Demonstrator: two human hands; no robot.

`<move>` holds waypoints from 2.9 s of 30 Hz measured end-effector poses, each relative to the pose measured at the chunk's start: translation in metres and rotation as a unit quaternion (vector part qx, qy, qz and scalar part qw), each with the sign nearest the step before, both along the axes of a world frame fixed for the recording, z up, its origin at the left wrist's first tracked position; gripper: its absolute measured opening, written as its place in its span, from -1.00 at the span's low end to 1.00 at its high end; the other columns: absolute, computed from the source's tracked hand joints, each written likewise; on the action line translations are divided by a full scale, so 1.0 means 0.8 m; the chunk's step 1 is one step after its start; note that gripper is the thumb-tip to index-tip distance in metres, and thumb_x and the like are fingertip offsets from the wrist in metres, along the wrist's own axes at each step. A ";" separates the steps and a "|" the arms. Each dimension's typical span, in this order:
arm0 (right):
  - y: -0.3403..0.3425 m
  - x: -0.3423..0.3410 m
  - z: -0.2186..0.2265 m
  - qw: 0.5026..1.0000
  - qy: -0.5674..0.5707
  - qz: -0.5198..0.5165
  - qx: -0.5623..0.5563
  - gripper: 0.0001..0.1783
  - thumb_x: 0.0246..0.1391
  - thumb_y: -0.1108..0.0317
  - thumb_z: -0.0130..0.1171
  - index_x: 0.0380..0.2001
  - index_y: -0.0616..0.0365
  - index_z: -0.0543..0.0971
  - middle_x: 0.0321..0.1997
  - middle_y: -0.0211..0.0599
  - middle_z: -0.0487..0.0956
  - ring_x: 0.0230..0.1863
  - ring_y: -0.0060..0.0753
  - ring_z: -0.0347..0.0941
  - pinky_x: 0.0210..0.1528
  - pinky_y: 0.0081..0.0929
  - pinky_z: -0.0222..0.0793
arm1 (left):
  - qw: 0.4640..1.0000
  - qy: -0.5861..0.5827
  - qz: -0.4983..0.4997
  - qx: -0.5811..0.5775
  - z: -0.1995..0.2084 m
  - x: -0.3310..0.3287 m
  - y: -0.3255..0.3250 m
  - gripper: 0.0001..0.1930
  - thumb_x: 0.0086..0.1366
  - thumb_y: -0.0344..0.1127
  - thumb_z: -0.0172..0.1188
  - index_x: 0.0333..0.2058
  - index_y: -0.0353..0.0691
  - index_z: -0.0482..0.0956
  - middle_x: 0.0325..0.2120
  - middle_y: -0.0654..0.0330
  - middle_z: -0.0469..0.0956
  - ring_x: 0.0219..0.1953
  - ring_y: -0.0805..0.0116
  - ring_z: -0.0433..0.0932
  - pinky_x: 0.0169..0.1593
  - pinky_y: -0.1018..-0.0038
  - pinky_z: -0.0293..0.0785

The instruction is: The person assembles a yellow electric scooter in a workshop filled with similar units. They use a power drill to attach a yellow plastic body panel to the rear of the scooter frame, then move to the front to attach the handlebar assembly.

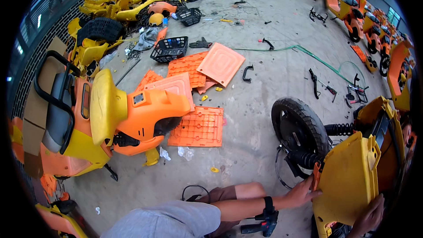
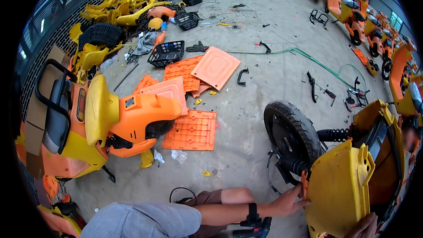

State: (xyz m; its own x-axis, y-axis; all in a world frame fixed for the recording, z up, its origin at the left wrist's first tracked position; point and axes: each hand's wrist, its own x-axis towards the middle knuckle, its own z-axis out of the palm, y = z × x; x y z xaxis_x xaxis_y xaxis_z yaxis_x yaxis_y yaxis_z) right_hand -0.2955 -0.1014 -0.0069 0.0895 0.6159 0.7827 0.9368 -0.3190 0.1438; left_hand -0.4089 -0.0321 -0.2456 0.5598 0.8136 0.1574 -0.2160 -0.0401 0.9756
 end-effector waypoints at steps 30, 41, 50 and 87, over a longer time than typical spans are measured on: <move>-0.042 0.021 -0.005 0.994 0.065 -0.068 -0.058 -0.60 0.17 0.02 -0.04 -0.32 0.09 0.63 -0.36 -0.20 0.62 -0.37 -0.14 0.53 -0.37 -0.34 0.41 | 0.938 0.102 -0.159 -0.290 0.066 -0.034 0.059 -0.66 0.12 -0.31 0.18 -0.13 -0.31 0.46 -0.43 0.28 0.50 -0.51 0.57 0.42 -0.48 0.66 0.38; -0.046 0.049 -0.035 0.999 -0.016 -0.042 -0.013 -0.53 0.19 -0.01 -0.06 -0.21 0.20 0.58 -0.34 -0.22 0.62 -0.36 -0.23 0.52 -0.38 -0.38 0.39 | 0.996 0.043 -0.060 -0.058 0.002 -0.008 0.064 -0.74 0.08 -0.29 0.18 -0.41 -0.45 0.57 -0.57 -0.04 0.57 -0.53 0.34 0.54 -0.43 0.39 0.40; -0.031 0.041 -0.031 0.997 -0.048 -0.058 -0.002 -0.53 0.19 -0.02 -0.06 -0.21 0.19 0.57 -0.36 -0.24 0.62 -0.39 -0.23 0.51 -0.41 -0.38 0.38 | 0.994 0.088 -0.062 -0.009 0.007 -0.017 0.072 -0.72 0.06 -0.24 0.16 -0.46 -0.43 0.54 -0.65 -0.02 0.51 -0.60 0.28 0.49 -0.47 0.39 0.36; -0.006 0.017 -0.039 0.987 0.140 0.045 0.069 -0.78 0.17 0.39 -0.03 -0.37 0.31 0.55 -0.42 -0.18 0.56 -0.41 -0.29 0.43 -0.28 -0.44 0.33 | 0.956 0.201 -0.055 0.207 -0.004 -0.056 0.106 -0.68 0.02 -0.11 0.21 -0.27 -0.14 0.60 -0.67 0.07 0.51 -0.61 0.15 0.52 -0.46 0.33 0.45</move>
State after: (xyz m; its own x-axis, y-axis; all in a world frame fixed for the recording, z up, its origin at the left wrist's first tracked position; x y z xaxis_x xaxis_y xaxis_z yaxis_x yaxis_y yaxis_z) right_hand -0.2818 -0.1066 -0.0384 0.2649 0.5211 0.8114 0.9588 -0.2318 -0.1642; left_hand -0.4534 0.0527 -0.2486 0.7208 0.6610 0.2086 0.1470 -0.4398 0.8860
